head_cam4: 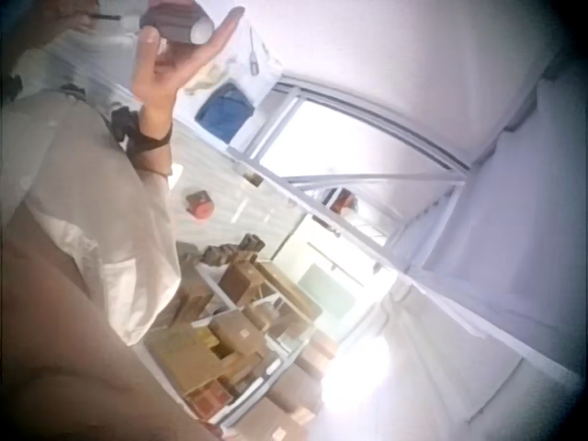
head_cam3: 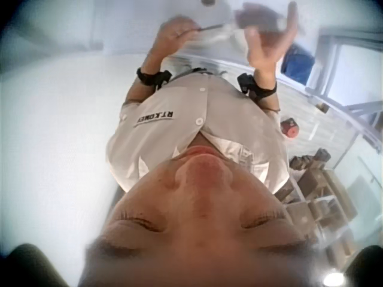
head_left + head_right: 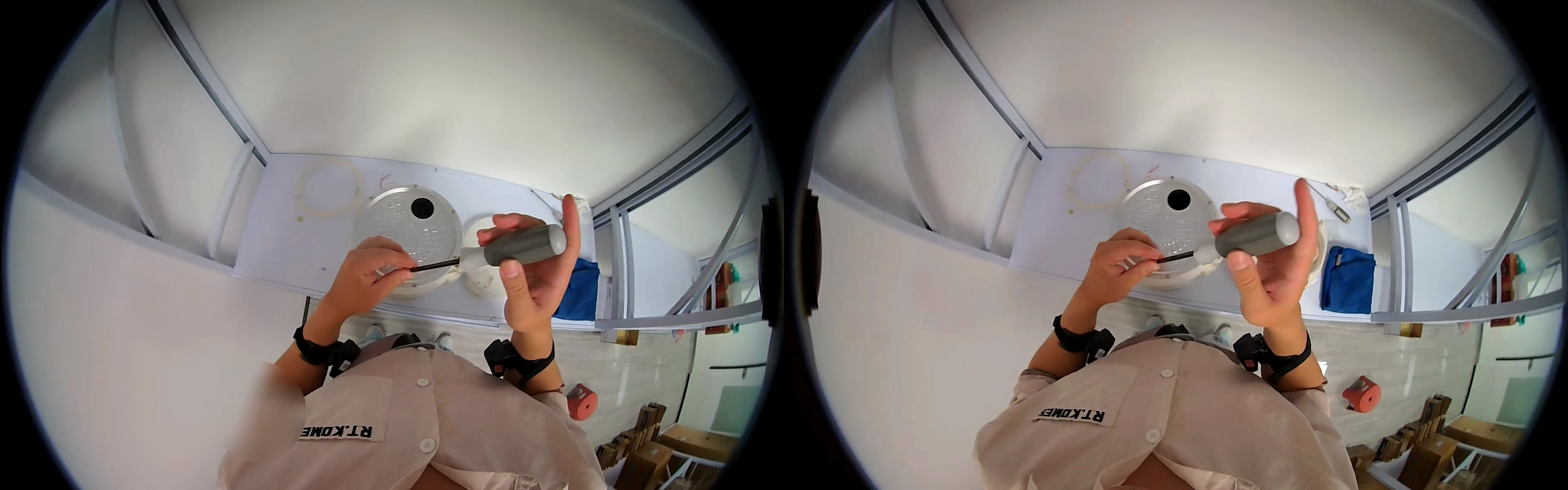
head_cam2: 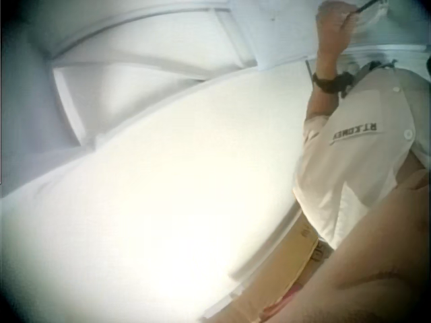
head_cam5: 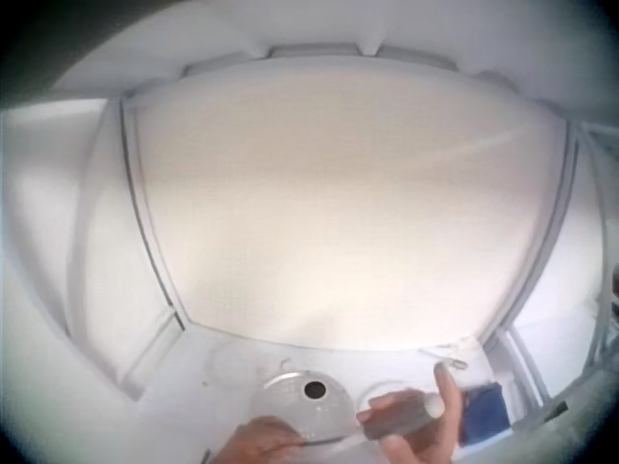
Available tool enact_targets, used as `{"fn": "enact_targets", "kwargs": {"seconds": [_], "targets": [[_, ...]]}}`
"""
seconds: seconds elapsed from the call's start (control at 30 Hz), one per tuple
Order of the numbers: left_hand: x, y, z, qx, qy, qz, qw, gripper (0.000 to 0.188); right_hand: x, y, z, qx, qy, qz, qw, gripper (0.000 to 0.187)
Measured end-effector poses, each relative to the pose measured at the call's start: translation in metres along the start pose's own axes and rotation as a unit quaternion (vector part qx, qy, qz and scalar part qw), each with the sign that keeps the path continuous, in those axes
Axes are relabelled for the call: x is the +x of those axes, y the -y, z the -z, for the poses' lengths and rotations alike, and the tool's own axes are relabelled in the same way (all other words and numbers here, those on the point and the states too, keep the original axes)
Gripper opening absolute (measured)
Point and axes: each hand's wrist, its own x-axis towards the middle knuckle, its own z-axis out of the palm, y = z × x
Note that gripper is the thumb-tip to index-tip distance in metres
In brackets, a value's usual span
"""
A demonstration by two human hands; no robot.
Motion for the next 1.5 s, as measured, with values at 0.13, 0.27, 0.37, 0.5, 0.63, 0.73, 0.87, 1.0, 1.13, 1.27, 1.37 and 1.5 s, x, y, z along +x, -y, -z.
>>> {"fn": "enact_targets", "kwargs": {"seconds": [0.13,0.27,0.37,0.5,0.63,0.73,0.87,1.0,1.13,1.27,1.37,1.5], "targets": [[-0.011,0.013,0.027,-0.017,0.035,0.07,0.997,0.021,-0.01,-0.013,-0.03,-0.018,0.082,0.042,0.996,0.087],[-0.022,0.04,0.043,-0.046,0.07,0.053,0.995,0.024,-0.015,-0.019,-0.06,-0.055,0.076,0.059,0.994,0.081],[-0.023,0.049,0.051,-0.031,0.087,0.011,0.996,0.024,-0.018,-0.024,-0.073,-0.068,0.075,0.058,0.993,0.078],[-0.025,0.055,0.055,-0.023,0.098,-0.001,0.995,0.026,-0.017,-0.027,-0.085,-0.107,0.072,0.054,0.99,0.073],[-0.027,0.059,0.057,-0.03,0.087,-0.001,0.996,0.028,-0.017,-0.031,-0.093,-0.137,0.061,0.07,0.986,0.07],[-0.025,0.055,0.061,-0.018,0.081,-0.001,0.997,0.031,-0.017,-0.036,-0.096,-0.144,0.045,0.067,0.986,0.07],[-0.027,0.06,0.069,-0.009,0.1,0.01,0.995,0.034,-0.016,-0.036,-0.104,-0.145,0.034,0.041,0.988,0.07],[-0.029,0.059,0.07,-0.014,0.108,0.011,0.994,0.033,-0.015,-0.038,-0.108,-0.176,0.037,0.036,0.983,0.072],[-0.03,0.06,0.069,-0.02,0.106,0.025,0.994,0.03,-0.013,-0.037,-0.111,-0.195,0.052,0.034,0.979,0.072],[-0.03,0.061,0.069,-0.01,0.108,0.015,0.994,0.029,-0.012,-0.038,-0.113,-0.203,0.056,0.034,0.977,0.072],[-0.031,0.063,0.068,-0.005,0.106,0.011,0.994,0.028,-0.011,-0.035,-0.113,-0.252,0.069,0.041,0.964,0.075],[-0.029,0.062,0.067,-0.008,0.095,0.003,0.995,0.026,-0.01,-0.048,-0.113,-0.272,0.043,0.125,0.953,0.075]]}}
